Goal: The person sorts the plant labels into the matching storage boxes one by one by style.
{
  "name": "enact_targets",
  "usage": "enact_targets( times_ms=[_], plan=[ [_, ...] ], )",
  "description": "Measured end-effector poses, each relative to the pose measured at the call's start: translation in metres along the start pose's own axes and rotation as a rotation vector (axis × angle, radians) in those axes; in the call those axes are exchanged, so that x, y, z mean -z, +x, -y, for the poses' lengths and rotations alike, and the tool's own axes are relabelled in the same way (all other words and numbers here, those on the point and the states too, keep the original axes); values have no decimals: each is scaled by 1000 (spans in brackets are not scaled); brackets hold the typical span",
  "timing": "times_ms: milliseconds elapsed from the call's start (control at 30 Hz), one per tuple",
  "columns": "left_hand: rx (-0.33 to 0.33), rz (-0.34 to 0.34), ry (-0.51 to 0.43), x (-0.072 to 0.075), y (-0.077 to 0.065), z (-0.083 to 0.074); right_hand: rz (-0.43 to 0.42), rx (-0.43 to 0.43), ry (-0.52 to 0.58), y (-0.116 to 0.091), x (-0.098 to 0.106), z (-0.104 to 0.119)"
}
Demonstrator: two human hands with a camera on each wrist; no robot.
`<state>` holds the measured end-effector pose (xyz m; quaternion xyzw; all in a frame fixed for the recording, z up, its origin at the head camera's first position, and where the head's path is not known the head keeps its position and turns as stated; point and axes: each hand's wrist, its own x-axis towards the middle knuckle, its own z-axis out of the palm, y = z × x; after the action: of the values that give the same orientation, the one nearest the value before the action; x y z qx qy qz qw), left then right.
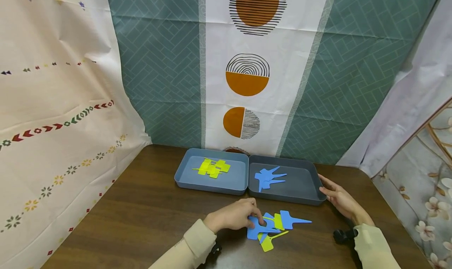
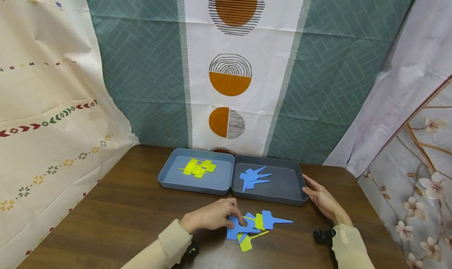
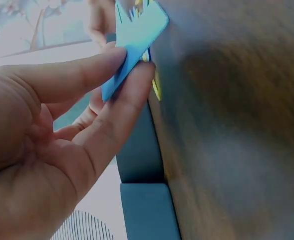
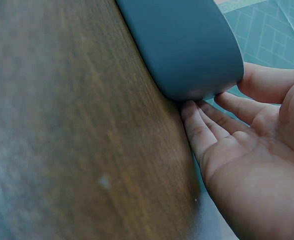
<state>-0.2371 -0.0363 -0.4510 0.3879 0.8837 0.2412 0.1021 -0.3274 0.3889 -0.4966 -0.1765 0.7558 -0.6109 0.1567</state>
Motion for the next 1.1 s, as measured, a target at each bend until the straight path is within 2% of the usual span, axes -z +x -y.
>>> enact_targets(
  times_ms=[300, 533, 667, 1100],
  plan=[
    [-63, -22, -61, 9, 1, 3, -5, -4, 3, 0, -1, 1],
    [-20, -76, -225, 11, 3, 2, -9, -1, -3, -1, -2, 2],
    [-23, -116, -279, 12, 3, 1, -6, 3, -6, -1, -2, 2],
    [-56, -163, -250, 13, 4, 5, -1, 9, -3, -1, -2, 2]
  ],
)
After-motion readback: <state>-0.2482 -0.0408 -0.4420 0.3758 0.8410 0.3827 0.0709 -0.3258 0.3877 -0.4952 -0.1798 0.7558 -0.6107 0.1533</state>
